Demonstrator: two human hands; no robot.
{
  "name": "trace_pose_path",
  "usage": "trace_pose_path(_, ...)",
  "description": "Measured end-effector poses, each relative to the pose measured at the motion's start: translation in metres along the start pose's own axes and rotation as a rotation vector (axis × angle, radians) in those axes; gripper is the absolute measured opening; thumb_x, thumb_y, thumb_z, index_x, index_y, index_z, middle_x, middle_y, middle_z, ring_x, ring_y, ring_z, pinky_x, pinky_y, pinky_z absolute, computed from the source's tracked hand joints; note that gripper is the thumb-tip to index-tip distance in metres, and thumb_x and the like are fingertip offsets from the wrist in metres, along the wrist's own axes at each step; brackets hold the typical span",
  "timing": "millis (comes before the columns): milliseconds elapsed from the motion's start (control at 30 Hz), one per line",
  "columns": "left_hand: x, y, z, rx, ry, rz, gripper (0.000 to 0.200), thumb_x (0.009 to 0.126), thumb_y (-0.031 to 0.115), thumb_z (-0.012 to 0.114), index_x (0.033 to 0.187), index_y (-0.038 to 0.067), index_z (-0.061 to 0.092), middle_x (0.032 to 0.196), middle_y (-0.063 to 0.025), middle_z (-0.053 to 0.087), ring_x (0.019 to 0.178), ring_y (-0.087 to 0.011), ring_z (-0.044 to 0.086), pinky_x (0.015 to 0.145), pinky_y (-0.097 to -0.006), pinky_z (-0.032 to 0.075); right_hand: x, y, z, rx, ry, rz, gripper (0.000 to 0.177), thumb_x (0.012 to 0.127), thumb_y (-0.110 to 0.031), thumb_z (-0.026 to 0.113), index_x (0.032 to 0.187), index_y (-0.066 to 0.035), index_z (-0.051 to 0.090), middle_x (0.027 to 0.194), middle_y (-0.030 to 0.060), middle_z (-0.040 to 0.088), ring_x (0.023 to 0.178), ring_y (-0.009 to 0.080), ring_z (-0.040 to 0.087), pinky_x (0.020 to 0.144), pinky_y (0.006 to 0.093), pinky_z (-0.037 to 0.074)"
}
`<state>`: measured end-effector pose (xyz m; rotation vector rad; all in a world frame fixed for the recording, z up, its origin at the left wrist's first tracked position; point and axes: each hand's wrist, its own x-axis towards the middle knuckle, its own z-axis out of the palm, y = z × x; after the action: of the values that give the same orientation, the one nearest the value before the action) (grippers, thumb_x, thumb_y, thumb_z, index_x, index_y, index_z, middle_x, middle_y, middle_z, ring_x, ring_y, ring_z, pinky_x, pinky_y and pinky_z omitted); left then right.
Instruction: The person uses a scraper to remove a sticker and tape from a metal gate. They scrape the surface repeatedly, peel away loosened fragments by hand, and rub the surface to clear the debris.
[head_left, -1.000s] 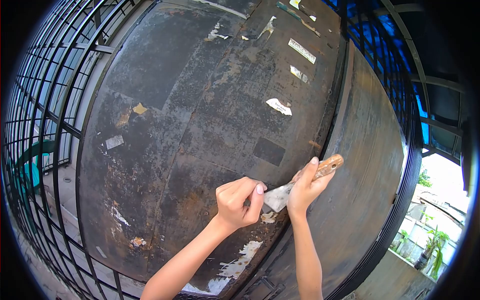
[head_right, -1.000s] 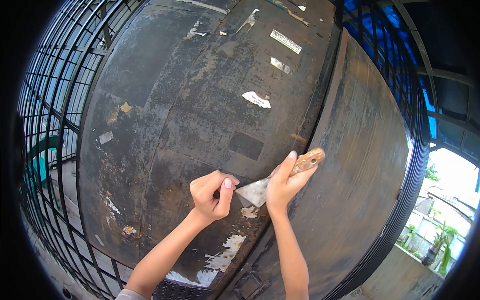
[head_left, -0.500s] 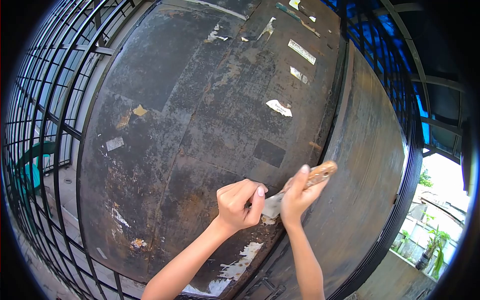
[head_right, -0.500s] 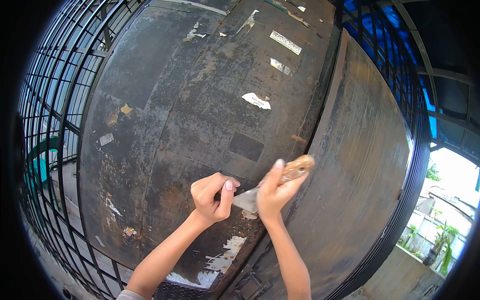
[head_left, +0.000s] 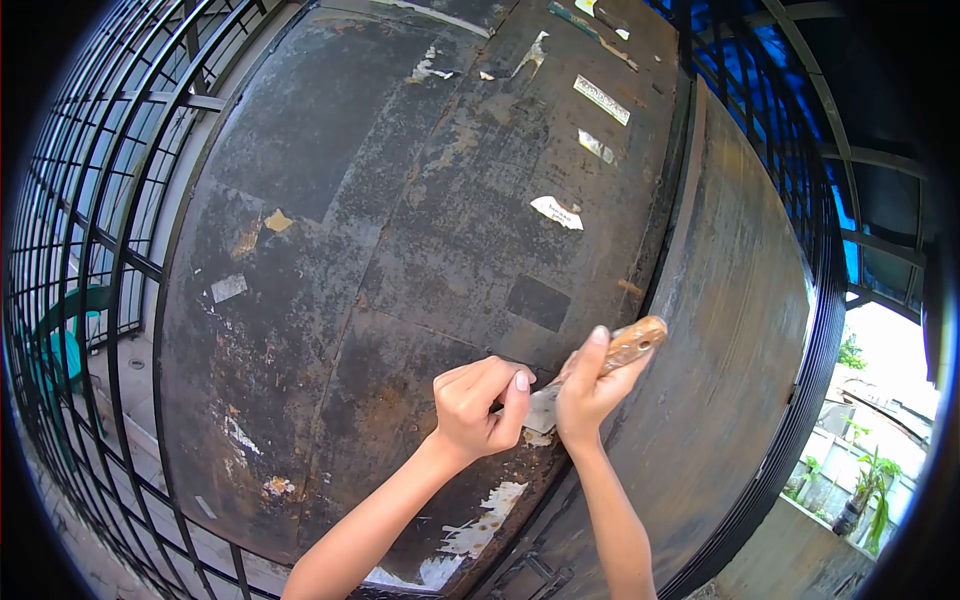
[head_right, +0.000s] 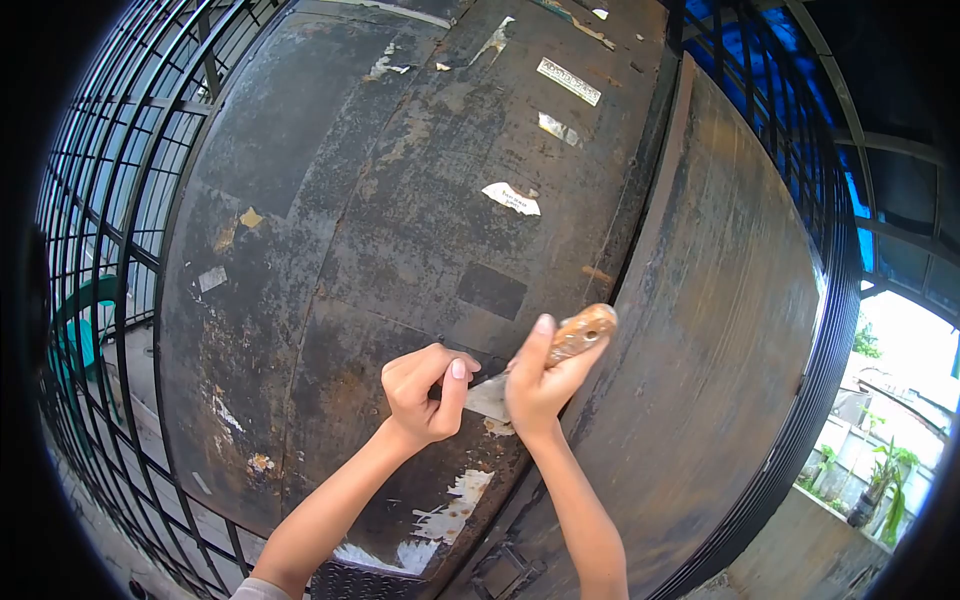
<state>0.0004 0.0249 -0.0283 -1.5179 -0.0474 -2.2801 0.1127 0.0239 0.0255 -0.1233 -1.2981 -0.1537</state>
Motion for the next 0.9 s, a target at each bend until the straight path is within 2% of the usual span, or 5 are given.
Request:
trace_pose_path(500,0.001,0.0,-0.002,-0.009,0.004,-0.019,0.015,0.08,0.0,0.05,0.067,0.0,0.059,0.055,-0.0072,0.057,0.043,-0.0157,0.053,0.043,-0.0252,0.04,-0.001,0.006,-0.012,-0.086,-0.144,-0.082,0.047,0.093,-0.008,0.047,0.13,0.002,0.021,0.076,0.0039,0.045,0.045,0.0055,0.044,0.039,0.019,0.038)
trace_pose_path(633,0.003,0.0,-0.002,-0.012,0.018,-0.02,0.016,0.08,-0.001,0.05,0.067,0.0,0.059,0.055,-0.0071,0.056,0.043,-0.0157,0.053,0.043,-0.0251,0.04,-0.005,0.009,-0.013,-0.064,-0.049,-0.025,0.049,0.093,-0.009,0.047,0.132,0.001,0.018,0.075,0.0033,0.043,0.044,0.0045,0.043,0.039,0.0185,0.036)
trace_pose_path(667,0.002,-0.001,-0.002,-0.014,0.018,-0.013,0.016,0.08,-0.001,0.05,0.067,0.0,0.059,0.055,-0.0071,0.056,0.042,-0.0156,0.052,0.043,-0.0251,0.04,-0.01,0.01,-0.013,-0.061,-0.183,-0.073,0.049,0.093,-0.01,0.046,0.132,0.001,0.018,0.074,0.0025,0.043,0.044,0.0039,0.042,0.039,0.0184,0.036)
trace_pose_path(800,0.002,0.001,-0.002,-0.013,0.014,-0.026,0.015,0.08,-0.001,0.05,0.067,0.0,0.059,0.055,-0.0072,0.056,0.042,-0.0153,0.052,0.042,-0.0252,0.04,0.006,0.008,-0.016,0.04,0.023,0.075,0.046,0.093,-0.012,0.047,0.129,0.003,0.021,0.078,0.0032,0.045,0.045,0.0037,0.042,0.039,0.0179,0.036)
trace_pose_path(900,0.001,0.0,0.0,-0.022,0.019,-0.01,0.015,0.08,-0.001,0.05,0.068,0.0,0.059,0.055,-0.0072,0.056,0.042,-0.0152,0.052,0.042,-0.0252,0.039,-0.002,0.02,-0.018,-0.174,-0.101,-0.12,0.049,0.094,-0.014,0.047,0.13,0.002,0.019,0.073,0.0022,0.045,0.044,0.0043,0.042,0.038,0.0184,0.036)
